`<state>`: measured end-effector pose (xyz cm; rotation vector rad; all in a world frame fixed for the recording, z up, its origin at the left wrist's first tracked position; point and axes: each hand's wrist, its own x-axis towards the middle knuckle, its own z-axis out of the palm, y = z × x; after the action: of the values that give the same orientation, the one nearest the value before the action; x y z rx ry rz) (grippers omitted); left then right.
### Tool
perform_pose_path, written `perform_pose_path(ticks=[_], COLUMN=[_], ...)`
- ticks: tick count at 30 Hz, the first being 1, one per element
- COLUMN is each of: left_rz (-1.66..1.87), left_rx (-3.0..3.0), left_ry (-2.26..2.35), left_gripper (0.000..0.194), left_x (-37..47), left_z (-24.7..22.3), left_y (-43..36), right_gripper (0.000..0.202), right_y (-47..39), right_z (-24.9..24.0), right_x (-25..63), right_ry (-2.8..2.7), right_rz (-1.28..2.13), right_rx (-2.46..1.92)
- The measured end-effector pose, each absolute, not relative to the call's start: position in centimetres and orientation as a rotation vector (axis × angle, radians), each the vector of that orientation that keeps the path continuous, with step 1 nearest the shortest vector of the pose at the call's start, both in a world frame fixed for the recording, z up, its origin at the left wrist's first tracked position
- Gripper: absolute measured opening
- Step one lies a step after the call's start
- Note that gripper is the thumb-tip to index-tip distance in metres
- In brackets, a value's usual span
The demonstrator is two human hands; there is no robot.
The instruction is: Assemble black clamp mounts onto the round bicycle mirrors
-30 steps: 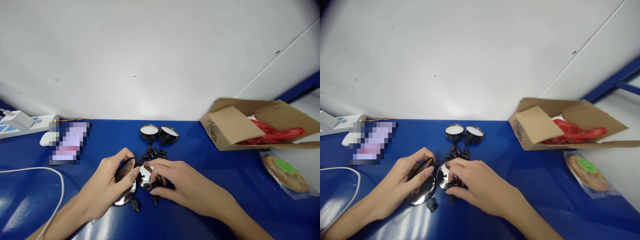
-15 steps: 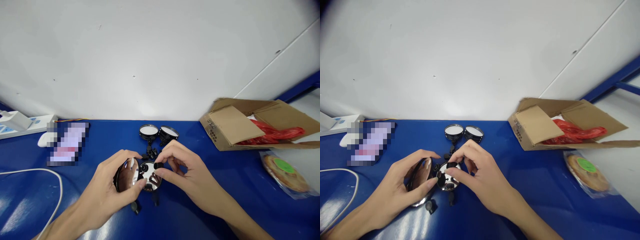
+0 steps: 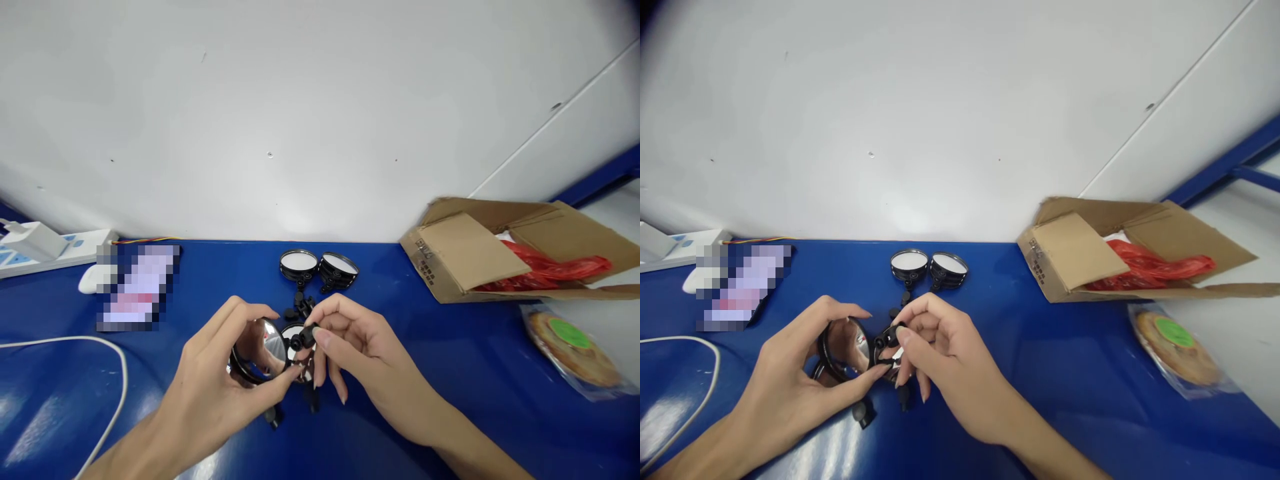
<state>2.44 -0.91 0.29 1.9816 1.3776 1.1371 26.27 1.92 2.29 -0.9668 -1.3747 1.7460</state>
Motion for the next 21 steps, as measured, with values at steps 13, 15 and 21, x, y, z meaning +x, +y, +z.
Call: perform_pose_path(ticks=[13, 15, 21], left_rz=[1.316, 1.320, 1.242], left_rx=[2.243, 2.242, 2.169], left_ry=[1.426, 1.413, 1.369], left_gripper=[0.032, 0.031, 0.032], left_x=[2.30, 2.23, 2.32], left_z=[0.24, 0.06, -0.50], left_y=[-1.04, -1.15, -1.56], right_gripper=[0.040, 0.040, 0.039], right_y=[2.26, 2.37, 2.32], right_z=[1.77, 1.72, 1.32], right_x=[25.97, 26.06, 25.93], right_ry=[-1.242, -1.245, -1.215], right_rz=[1.833, 1.836, 1.856], right_rx=[-0.968, -0.980, -0.979])
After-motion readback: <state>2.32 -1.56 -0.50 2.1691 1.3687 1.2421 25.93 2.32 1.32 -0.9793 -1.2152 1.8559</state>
